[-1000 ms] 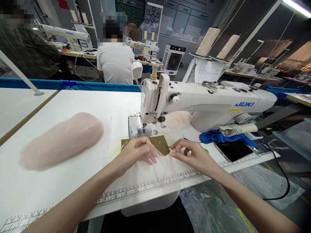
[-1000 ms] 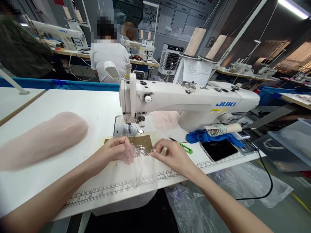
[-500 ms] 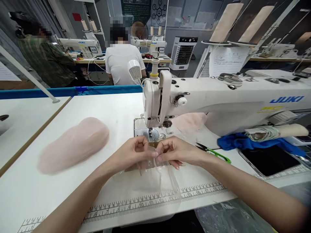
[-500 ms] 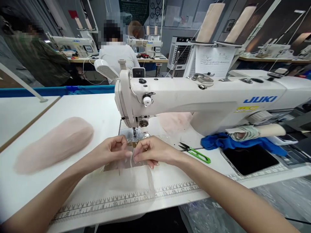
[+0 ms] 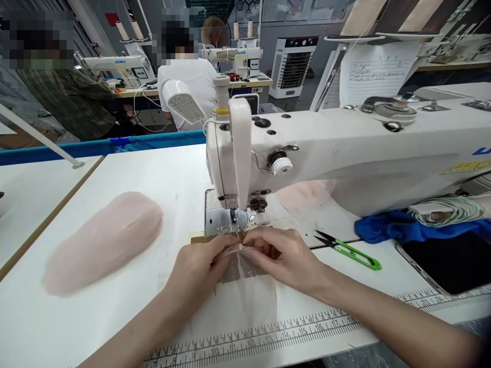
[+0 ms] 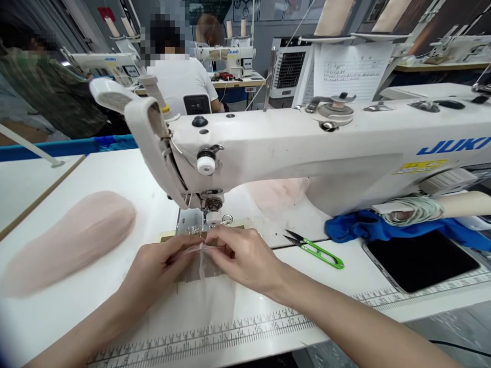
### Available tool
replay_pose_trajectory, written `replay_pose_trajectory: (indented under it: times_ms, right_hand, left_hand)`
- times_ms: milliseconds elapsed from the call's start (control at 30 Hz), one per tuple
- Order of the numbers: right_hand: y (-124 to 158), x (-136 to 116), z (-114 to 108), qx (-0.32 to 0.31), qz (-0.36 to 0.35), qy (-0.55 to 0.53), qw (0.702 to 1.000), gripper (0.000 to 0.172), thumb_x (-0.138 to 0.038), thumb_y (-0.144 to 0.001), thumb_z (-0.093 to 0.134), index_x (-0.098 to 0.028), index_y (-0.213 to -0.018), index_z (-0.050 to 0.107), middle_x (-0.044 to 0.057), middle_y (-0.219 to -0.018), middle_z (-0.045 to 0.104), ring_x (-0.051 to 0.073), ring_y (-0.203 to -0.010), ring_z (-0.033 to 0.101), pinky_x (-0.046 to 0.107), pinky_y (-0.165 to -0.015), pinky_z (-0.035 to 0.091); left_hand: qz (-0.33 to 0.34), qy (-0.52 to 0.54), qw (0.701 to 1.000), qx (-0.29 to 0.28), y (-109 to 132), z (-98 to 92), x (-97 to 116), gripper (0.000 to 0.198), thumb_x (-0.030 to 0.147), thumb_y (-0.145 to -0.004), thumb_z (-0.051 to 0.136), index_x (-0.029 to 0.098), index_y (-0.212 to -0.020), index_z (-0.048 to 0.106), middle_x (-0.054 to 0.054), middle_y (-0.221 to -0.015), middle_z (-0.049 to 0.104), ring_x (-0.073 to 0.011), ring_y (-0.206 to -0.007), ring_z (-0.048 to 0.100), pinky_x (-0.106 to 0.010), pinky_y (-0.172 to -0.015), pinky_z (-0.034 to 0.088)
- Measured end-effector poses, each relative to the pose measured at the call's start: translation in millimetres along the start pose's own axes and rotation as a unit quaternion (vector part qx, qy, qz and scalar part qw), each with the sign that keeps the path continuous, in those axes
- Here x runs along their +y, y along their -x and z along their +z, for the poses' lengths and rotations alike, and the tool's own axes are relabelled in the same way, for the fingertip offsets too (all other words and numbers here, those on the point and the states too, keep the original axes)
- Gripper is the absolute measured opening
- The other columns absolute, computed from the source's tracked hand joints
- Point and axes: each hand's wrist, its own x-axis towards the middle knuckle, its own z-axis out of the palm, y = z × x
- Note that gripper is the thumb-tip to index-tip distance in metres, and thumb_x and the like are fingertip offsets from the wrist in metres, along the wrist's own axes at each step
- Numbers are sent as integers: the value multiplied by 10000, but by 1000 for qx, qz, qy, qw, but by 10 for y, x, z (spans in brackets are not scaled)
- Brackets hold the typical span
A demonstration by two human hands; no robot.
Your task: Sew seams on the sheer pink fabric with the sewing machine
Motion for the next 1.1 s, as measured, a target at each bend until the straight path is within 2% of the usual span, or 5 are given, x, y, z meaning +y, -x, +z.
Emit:
replay_pose_trajectory:
  times_ms: [100, 300, 533, 800, 1100]
  right_hand:
    - [21, 16, 16, 8, -23, 18, 1000, 156, -228, -908, 547, -168, -1025, 630, 3, -688, 620, 104, -582, 550, 212, -503, 441]
    - [28, 6, 28, 21, -54, 14, 998, 111, -217, -927, 522, -173, -968, 616, -1, -685, 616, 91, -561, 531, 205, -507, 449]
    - [33, -1, 23, 24, -34, 13, 999, 115, -236, -922, 533, -172, -953, 623, -6, -664, 601, 92, -559, 532, 206, -502, 445]
    - [39, 2, 28, 19, -27, 10, 999, 111, -233, -907, 541, -166, -954, 618, -35, -617, 515, 78, -512, 449, 197, -471, 398]
    - [34, 9, 27, 3, -19, 3, 1000, 82, -229, -903, 536, -177, -933, 593, -46, -611, 494, 72, -514, 445, 187, -474, 383]
  left_hand:
    - [32, 0, 999, -1, 3, 14, 13, 216, 262, -928, 470, 254, -1053, 646, -2, -924, 749, -134, -682, 677, -221, -602, 474]
    - [42, -5, 999, -6, -6, 16, 43, 202, 248, -935, 465, 240, -1014, 651, 13, -856, 750, -117, -624, 662, -204, -564, 457]
    - [33, -22, 999, -6, 12, 22, 47, 190, 269, -939, 466, 217, -971, 646, 16, -776, 736, -107, -570, 627, -202, -533, 439]
    - [34, -17, 999, -7, 8, 32, 35, 174, 275, -933, 475, 229, -961, 641, 19, -770, 730, -109, -575, 630, -202, -535, 437]
    - [41, -27, 999, -6, 2, 37, 40, 187, 280, -937, 467, 218, -951, 642, 11, -761, 724, -110, -563, 620, -204, -523, 433]
